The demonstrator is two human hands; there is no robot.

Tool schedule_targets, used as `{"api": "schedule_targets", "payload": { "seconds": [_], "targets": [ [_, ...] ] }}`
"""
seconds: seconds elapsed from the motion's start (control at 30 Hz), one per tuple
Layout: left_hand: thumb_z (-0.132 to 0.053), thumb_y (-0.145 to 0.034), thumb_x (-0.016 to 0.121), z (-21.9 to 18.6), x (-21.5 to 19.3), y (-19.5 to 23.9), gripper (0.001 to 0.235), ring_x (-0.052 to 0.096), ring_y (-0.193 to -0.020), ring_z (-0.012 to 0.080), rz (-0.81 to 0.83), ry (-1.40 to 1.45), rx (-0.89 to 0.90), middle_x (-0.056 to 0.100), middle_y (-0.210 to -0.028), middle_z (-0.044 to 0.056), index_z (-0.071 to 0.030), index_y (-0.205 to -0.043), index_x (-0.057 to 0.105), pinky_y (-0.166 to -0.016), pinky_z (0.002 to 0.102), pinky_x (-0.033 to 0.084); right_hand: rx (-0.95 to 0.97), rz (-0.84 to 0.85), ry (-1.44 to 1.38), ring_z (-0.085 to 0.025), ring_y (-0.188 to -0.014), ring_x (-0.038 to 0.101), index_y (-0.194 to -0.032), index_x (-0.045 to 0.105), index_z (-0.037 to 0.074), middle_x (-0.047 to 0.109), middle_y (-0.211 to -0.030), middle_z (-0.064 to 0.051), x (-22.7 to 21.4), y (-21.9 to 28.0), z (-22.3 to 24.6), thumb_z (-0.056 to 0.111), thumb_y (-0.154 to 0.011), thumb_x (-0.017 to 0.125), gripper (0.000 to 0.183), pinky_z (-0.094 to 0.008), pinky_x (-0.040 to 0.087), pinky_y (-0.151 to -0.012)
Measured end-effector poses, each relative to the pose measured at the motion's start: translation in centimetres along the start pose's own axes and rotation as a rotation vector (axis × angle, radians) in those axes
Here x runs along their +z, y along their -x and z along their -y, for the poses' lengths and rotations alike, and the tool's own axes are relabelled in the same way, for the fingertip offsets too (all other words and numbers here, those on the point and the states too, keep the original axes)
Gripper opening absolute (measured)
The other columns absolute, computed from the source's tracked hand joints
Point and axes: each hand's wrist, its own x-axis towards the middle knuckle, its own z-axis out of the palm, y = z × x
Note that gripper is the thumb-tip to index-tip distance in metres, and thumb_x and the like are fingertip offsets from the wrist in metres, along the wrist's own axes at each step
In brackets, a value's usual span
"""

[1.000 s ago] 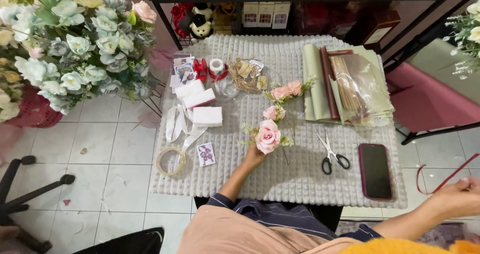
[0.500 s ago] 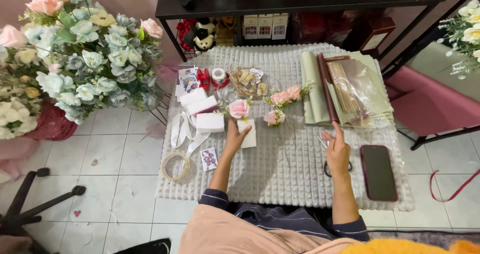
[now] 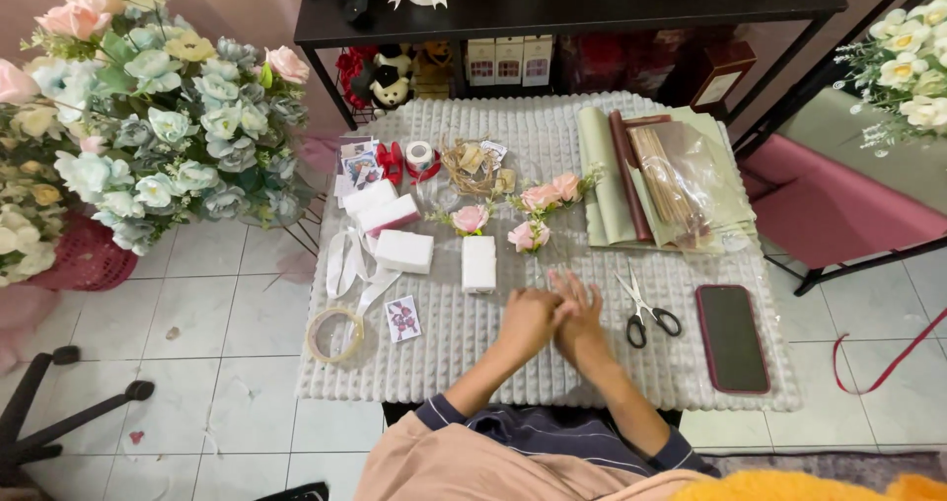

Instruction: Preparing a base with a flower and laying out wrapping paper for a floral arrangement

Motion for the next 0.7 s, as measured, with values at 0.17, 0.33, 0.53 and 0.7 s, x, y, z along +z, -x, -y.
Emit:
{"api": "schedule_targets", "payload": {
  "seconds": [0.17,0.33,0.53,0.7],
  "targets": [
    [-0.049,-0.095,0.063,3.2,1.9,-0.1,0.037,0.071,-0.087,0.0426,0.505,0.413,-0.077,0.073,-0.083,0.015,-0.013,-0.093,0.069,-0.076,0.053,0.054,-0.143,-0.135,-0.082,-0.040,-0.156,0.015,-0.111,0.071,0.013,0.019,-0.169,-0.017,3.6,1.9,-0.9,0.030,-0.080,0.068,0.035,-0.064,0.020,-0.116],
    [-0.031,-0.097,0.067,-0.6,-4.7,-2.2,0.032,0.069,-0.091,0.0387,0.611,0.814,0.073,0.070,-0.093,0.023,0.001,-0.102,0.066,-0.079,0.049,0.053,-0.259,-0.262,-0.098,-0.047,-0.151,0.022,-0.095,0.076,0.005,0.026,-0.165,-0.024,0.4,2.2,-1.5,0.030,-0.075,0.073,0.031,-0.066,0.026,-0.113],
    [-0.020,-0.089,0.075,0.6,0.2,-1.0,0.033,0.057,-0.100,0.0193,0.702,1.170,-0.085,0.064,-0.103,0.007,0.002,-0.112,0.066,-0.087,0.036,0.050,-0.216,-0.166,0.060,-0.035,-0.154,0.018,-0.114,0.072,0.017,0.029,-0.167,0.000,-2.2,2.9,-1.8,0.035,-0.083,0.066,0.036,-0.075,0.012,-0.115],
    [-0.005,-0.093,0.061,1.2,3.8,0.1,0.033,0.064,-0.095,0.0175,0.853,1.441,-0.242,0.066,-0.107,0.010,0.007,-0.123,0.064,-0.081,0.032,0.056,-0.480,-0.221,0.053,-0.047,-0.150,0.026,-0.099,0.071,0.021,0.033,-0.162,-0.022,-1.4,3.7,-3.6,0.026,-0.070,0.074,0.030,-0.081,0.019,-0.108]
  ]
}}
